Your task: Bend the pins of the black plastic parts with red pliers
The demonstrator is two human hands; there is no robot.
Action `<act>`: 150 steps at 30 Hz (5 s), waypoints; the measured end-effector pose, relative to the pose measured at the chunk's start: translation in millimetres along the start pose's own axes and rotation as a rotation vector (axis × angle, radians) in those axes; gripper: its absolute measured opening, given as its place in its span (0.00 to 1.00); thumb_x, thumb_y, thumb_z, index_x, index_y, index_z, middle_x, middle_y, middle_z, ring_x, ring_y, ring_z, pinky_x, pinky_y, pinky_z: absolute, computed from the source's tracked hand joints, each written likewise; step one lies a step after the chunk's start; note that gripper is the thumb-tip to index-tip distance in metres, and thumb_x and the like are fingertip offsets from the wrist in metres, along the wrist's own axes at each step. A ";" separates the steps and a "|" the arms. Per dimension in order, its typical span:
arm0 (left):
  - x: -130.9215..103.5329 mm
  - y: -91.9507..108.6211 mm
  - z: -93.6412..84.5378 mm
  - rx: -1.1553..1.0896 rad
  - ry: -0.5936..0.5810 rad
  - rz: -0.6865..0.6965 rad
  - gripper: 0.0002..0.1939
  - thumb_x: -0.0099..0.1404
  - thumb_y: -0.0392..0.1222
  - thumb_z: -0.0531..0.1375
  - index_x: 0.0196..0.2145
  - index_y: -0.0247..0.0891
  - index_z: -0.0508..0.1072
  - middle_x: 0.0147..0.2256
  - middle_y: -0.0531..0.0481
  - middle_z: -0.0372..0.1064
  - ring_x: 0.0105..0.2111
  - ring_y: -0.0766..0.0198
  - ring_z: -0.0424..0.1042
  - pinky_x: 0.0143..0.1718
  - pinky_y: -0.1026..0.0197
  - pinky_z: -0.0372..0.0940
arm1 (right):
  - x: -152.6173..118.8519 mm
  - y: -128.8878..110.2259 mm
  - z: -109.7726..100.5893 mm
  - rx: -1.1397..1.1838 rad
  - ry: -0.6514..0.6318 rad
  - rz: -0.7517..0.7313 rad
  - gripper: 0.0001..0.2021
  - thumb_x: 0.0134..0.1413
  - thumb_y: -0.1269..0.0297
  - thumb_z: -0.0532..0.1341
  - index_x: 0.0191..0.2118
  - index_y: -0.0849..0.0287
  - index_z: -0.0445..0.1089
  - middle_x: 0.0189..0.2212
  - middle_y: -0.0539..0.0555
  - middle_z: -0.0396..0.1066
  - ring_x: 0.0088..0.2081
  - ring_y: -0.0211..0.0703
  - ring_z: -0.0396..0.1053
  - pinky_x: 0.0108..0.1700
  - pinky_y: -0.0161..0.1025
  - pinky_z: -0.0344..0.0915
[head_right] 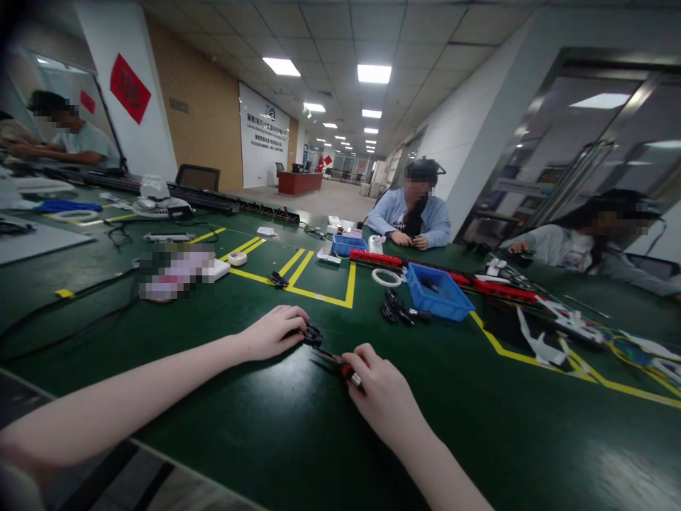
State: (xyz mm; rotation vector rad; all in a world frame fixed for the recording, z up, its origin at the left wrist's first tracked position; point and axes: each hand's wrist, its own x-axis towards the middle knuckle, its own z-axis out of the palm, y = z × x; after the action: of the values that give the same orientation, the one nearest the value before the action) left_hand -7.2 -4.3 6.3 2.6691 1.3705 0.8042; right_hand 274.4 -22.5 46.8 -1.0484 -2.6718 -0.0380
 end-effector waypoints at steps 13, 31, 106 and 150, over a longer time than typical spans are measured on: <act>1.7 -1.0 1.2 -0.056 0.018 -0.033 0.06 0.70 0.40 0.56 0.37 0.37 0.72 0.46 0.46 0.68 0.47 0.56 0.69 0.54 0.48 0.62 | 10.8 26.8 7.9 0.124 -0.098 0.243 0.27 0.60 0.50 0.58 0.60 0.59 0.63 0.58 0.64 0.66 0.58 0.58 0.64 0.56 0.57 0.62; 3.1 -12.8 3.1 -0.376 0.016 -0.126 0.05 0.66 0.37 0.58 0.31 0.36 0.72 0.43 0.46 0.71 0.44 0.60 0.72 0.50 0.57 0.66 | 1.8 44.4 -9.3 0.264 -0.065 0.284 0.25 0.54 0.52 0.62 0.56 0.57 0.67 0.52 0.61 0.69 0.53 0.56 0.69 0.56 0.53 0.66; 61.6 52.7 35.6 -1.456 -0.155 -0.563 0.11 0.57 0.37 0.68 0.29 0.35 0.68 0.50 0.46 0.71 0.46 0.57 0.74 0.42 0.59 0.71 | -24.4 45.2 -0.3 1.442 0.583 1.032 0.24 0.43 0.53 0.71 0.49 0.47 0.72 0.48 0.57 0.77 0.53 0.61 0.72 0.55 0.58 0.70; 61.9 64.7 16.1 -0.864 -0.354 -0.447 0.16 0.58 0.49 0.69 0.38 0.35 0.75 0.26 0.56 0.69 0.24 0.70 0.63 0.25 0.68 0.53 | -22.4 38.5 -8.8 1.486 0.544 0.975 0.19 0.44 0.51 0.70 0.43 0.49 0.73 0.43 0.55 0.79 0.48 0.60 0.75 0.49 0.58 0.72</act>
State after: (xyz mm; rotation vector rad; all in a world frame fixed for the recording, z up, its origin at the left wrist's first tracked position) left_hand 78.2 7.0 35.7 1.6660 1.1052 0.6237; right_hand 318.1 -10.0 46.6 -1.2257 -0.8975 1.3221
